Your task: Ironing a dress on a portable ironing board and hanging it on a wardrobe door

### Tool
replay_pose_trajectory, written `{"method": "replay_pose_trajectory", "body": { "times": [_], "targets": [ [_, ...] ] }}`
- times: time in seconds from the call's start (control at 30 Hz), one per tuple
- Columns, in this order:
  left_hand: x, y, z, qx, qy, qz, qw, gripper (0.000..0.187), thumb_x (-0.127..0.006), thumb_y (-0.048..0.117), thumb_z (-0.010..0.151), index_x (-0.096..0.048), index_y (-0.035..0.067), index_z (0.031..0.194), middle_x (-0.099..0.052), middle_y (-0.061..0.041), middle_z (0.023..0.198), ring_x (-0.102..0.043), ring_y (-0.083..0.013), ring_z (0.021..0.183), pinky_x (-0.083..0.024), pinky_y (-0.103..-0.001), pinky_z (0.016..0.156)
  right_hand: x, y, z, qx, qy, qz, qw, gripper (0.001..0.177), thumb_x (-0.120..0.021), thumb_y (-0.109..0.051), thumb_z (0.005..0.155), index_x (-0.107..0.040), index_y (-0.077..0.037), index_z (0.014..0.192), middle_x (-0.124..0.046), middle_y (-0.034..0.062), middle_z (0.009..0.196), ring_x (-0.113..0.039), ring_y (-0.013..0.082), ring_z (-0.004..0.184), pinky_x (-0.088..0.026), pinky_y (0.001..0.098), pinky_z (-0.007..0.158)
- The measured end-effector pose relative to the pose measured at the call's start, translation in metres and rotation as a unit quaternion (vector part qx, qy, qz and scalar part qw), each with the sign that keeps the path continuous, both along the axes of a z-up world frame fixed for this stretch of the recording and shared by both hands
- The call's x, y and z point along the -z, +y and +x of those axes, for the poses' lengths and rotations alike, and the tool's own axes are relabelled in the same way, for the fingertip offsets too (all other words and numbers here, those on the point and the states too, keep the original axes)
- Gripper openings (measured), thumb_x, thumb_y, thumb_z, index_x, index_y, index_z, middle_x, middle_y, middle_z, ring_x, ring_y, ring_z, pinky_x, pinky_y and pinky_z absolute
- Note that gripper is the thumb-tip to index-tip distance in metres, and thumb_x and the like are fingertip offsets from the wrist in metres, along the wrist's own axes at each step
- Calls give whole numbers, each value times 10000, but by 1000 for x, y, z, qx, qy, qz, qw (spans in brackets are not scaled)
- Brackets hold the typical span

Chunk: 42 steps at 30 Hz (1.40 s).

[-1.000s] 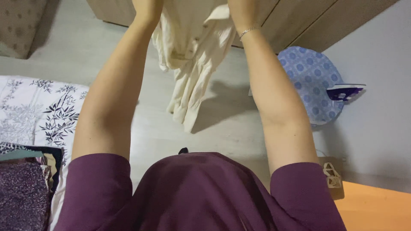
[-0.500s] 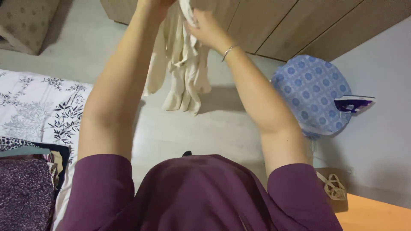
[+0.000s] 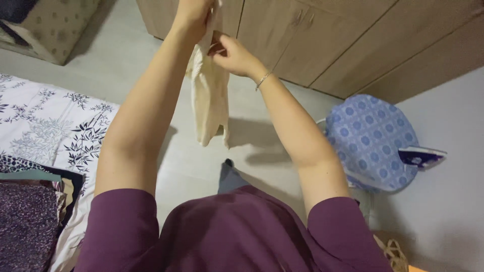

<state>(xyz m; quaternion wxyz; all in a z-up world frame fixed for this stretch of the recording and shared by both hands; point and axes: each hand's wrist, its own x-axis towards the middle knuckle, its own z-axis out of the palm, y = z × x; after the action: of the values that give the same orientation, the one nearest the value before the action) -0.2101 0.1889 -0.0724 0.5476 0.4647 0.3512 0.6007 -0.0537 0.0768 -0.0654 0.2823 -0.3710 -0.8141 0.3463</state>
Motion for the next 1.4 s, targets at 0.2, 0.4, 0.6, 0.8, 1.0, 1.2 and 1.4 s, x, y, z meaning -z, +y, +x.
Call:
{"method": "replay_pose_trajectory", "body": {
  "times": [0.2, 0.4, 0.6, 0.8, 1.0, 1.2, 1.4],
  "targets": [
    [-27, -1, -6, 79, 75, 12, 994, 236, -461, 20, 825, -621, 151, 940, -524, 24, 764, -458, -76, 598, -350, -259, 520, -5, 82, 15, 162, 113, 94, 976, 354, -456, 17, 804, -709, -128, 1004, -786, -15, 949, -727, 104, 801, -585, 253, 794],
    [-71, 30, 1, 168, 171, 45, 970, 456, -503, 37, 865, -590, 129, 1303, -592, -57, 1013, -558, -102, 713, -458, -240, 574, 5, 182, 42, -10, 316, -86, 945, 539, -496, -7, 979, -393, -93, 1500, -588, 90, 1371, -580, 165, 1174, -496, 291, 966],
    [-114, 71, 1, 170, 248, 44, 953, 571, -437, 59, 786, -586, 190, 1321, -475, 7, 827, -416, -83, 579, -330, -245, 492, -49, 200, 51, -48, 261, -200, 943, 329, -653, -293, 977, -595, -117, 1249, -563, -57, 1000, -493, 65, 894, -367, 239, 825],
    [-112, 130, -8, 175, 299, 43, 937, 439, -460, 168, 810, -627, 187, 1216, -468, 60, 776, -332, -54, 567, -243, -232, 489, -45, 280, 59, -83, 196, -75, 974, 248, -635, -324, 1042, -685, -103, 1143, -681, -68, 1023, -602, 29, 923, -485, 197, 837],
    [-88, 171, -32, 214, 230, 58, 948, 194, -686, 354, 1022, -625, 170, 1006, -614, 79, 823, -536, -8, 666, -377, -180, 548, -50, 314, 49, -12, 316, -82, 945, 198, -667, -296, 1005, -715, -104, 1011, -688, -41, 901, -589, 44, 837, -470, 219, 777],
    [-65, 227, -46, 266, 151, 81, 949, 185, -722, 317, 1025, -635, 167, 959, -645, 68, 821, -567, -10, 660, -429, -169, 572, -46, 336, 34, 2, 342, -101, 934, 203, -676, -289, 996, -711, -90, 1024, -721, 0, 927, -642, 73, 842, -511, 241, 766],
    [-64, 295, -44, 304, 112, 84, 942, 132, -746, 271, 1003, -677, 166, 963, -689, 65, 859, -633, -22, 716, -499, -174, 632, -43, 375, 30, 55, 352, -66, 932, 215, -661, -267, 1004, -728, -75, 1078, -747, 14, 990, -672, 92, 905, -536, 253, 848]
  ]
}}
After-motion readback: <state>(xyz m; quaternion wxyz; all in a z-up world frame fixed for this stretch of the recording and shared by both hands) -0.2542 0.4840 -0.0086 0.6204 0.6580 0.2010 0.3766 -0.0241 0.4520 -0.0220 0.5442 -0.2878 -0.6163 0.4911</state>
